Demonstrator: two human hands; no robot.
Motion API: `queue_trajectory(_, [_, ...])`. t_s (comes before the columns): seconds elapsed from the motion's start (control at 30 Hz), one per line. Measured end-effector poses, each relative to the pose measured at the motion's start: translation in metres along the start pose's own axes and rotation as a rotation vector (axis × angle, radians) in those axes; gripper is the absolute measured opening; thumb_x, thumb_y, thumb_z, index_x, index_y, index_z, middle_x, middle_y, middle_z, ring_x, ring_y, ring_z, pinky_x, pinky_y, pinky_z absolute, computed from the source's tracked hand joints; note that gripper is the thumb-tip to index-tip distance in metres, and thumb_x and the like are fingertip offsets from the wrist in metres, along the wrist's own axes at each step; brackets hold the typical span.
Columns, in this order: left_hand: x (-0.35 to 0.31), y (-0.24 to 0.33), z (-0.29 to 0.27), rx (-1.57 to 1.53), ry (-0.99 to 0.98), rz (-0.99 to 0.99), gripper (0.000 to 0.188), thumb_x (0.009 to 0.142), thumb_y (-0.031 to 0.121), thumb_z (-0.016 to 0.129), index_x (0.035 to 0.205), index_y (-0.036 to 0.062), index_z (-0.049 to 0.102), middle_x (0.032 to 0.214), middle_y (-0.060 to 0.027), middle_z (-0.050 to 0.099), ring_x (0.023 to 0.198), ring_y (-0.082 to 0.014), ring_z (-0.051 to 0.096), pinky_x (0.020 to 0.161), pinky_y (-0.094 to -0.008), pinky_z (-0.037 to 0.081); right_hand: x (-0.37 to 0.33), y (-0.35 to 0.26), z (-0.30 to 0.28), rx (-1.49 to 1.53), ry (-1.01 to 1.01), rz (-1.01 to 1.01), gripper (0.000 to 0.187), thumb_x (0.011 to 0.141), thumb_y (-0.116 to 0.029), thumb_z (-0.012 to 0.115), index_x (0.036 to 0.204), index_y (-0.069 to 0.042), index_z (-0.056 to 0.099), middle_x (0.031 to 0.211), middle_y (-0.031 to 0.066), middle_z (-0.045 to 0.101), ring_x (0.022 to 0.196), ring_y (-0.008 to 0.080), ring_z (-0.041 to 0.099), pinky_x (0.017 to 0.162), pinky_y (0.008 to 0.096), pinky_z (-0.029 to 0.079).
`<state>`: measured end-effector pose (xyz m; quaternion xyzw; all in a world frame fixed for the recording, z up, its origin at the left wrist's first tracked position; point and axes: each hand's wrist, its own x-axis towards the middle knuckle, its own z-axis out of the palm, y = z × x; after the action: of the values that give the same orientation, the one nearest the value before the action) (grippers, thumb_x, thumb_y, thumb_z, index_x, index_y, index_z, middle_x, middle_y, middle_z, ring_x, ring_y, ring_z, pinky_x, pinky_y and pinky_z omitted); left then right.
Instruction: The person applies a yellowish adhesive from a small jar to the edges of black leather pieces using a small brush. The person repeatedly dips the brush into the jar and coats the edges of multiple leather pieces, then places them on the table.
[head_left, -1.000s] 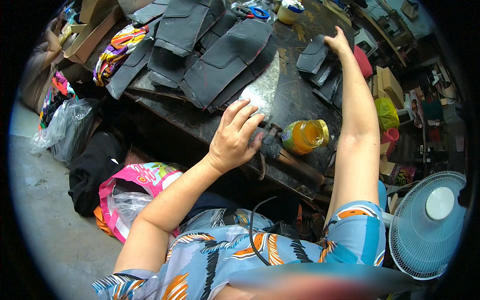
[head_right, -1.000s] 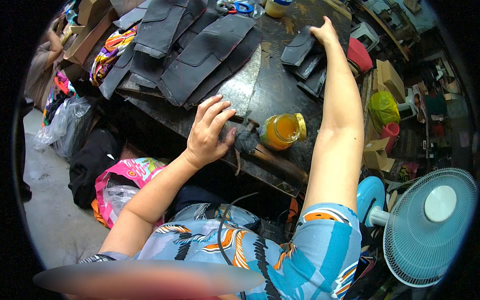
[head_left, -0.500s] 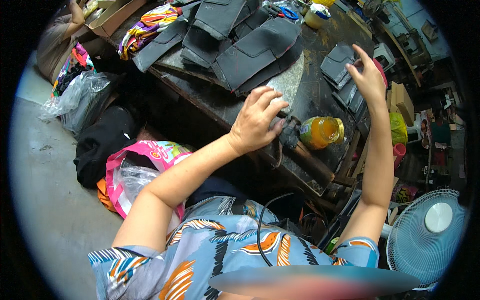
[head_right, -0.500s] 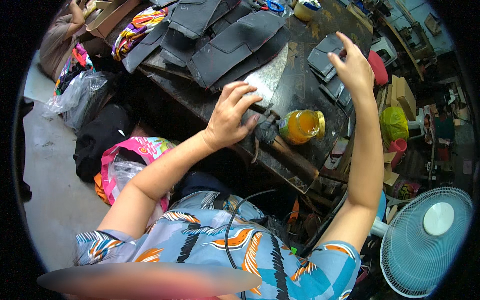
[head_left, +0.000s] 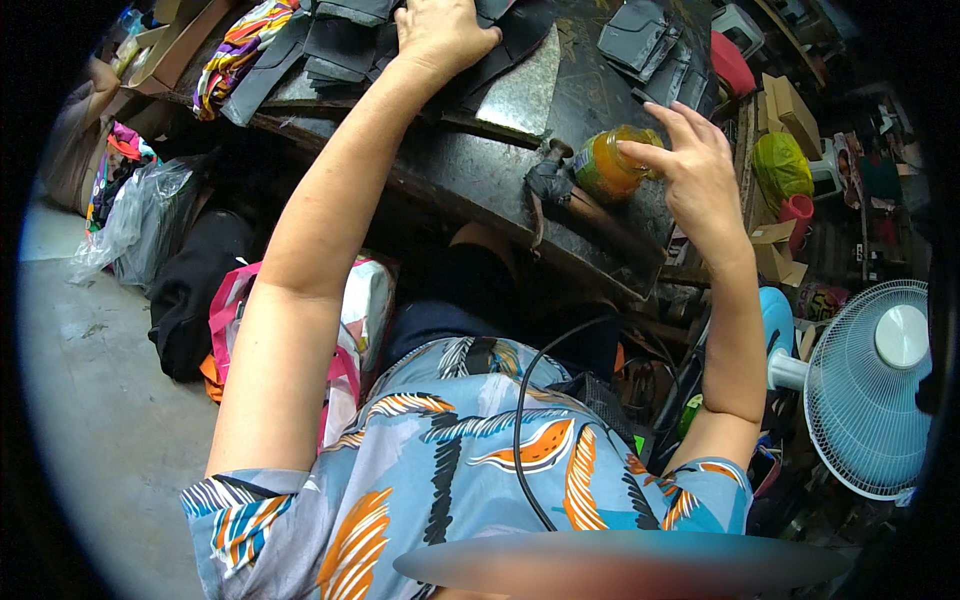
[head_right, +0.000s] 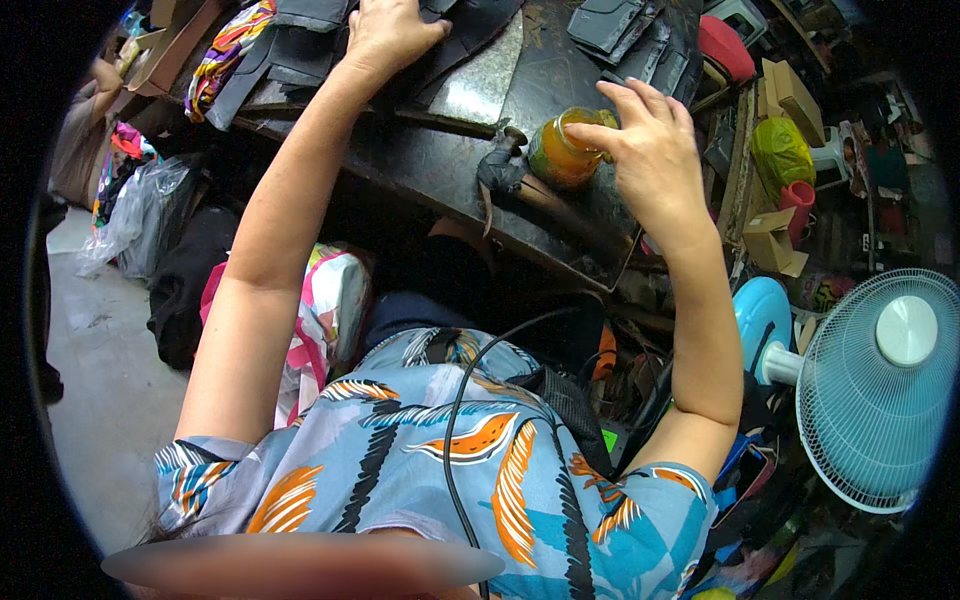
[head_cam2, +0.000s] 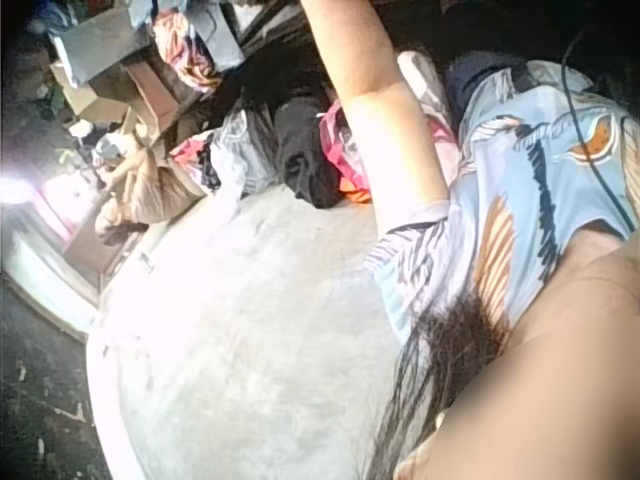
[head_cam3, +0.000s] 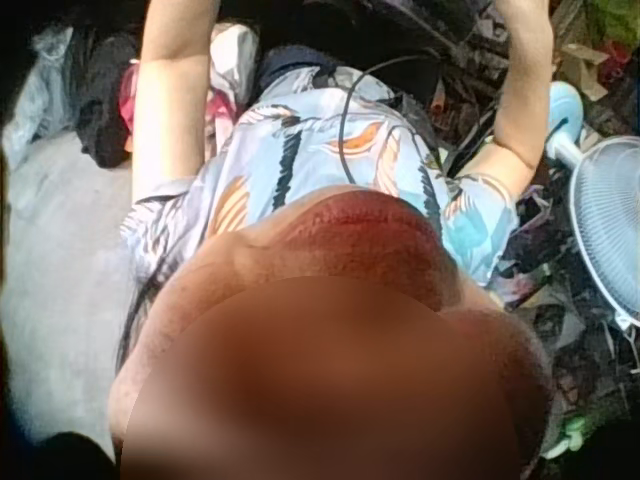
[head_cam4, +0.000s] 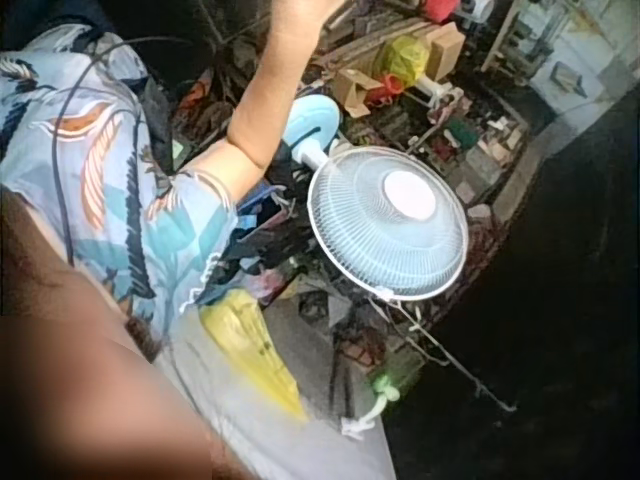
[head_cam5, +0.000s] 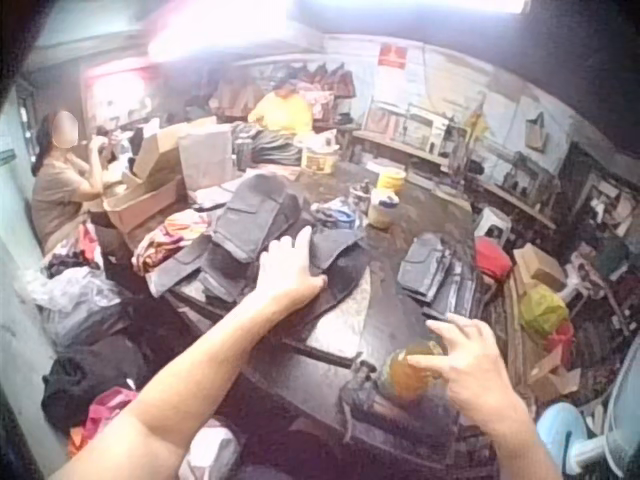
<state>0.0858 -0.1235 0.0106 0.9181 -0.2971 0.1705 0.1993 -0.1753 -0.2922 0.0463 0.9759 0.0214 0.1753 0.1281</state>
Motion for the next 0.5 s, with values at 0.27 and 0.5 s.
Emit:
queue_trajectory(0.27, [-0.047, 0.001, -0.047, -0.591, 0.155, 0.035, 0.088, 0.073, 0.025, 0.078, 0.147, 0.0037, 0.036, 0.129, -0.0286, 0.046, 0.127, -0.0421, 0.046, 0.110, -0.0444, 0.038, -0.018, 0.003, -0.011, 0.065, 0.141, 0.104, 0.035, 0.081, 0.000, 0.062, 0.103, -0.024, 0.077, 0.131, 0.0035, 0.063, 0.126, 0.0273, 0.054, 0.108, 0.0492, 0.038])
queue_trajectory(0.5, [-0.134, 0.015, -0.047, -0.958, 0.218, 0.163, 0.093, 0.068, 0.025, 0.085, 0.146, 0.0076, 0.038, 0.124, -0.0202, 0.048, 0.118, -0.0341, 0.051, 0.102, -0.0410, 0.043, -0.039, -0.004, -0.027, 0.414, 0.187, 0.225, 0.031, 0.083, 0.000, 0.062, 0.105, -0.018, 0.075, 0.120, 0.0062, 0.067, 0.115, 0.0281, 0.060, 0.102, 0.0434, 0.045])
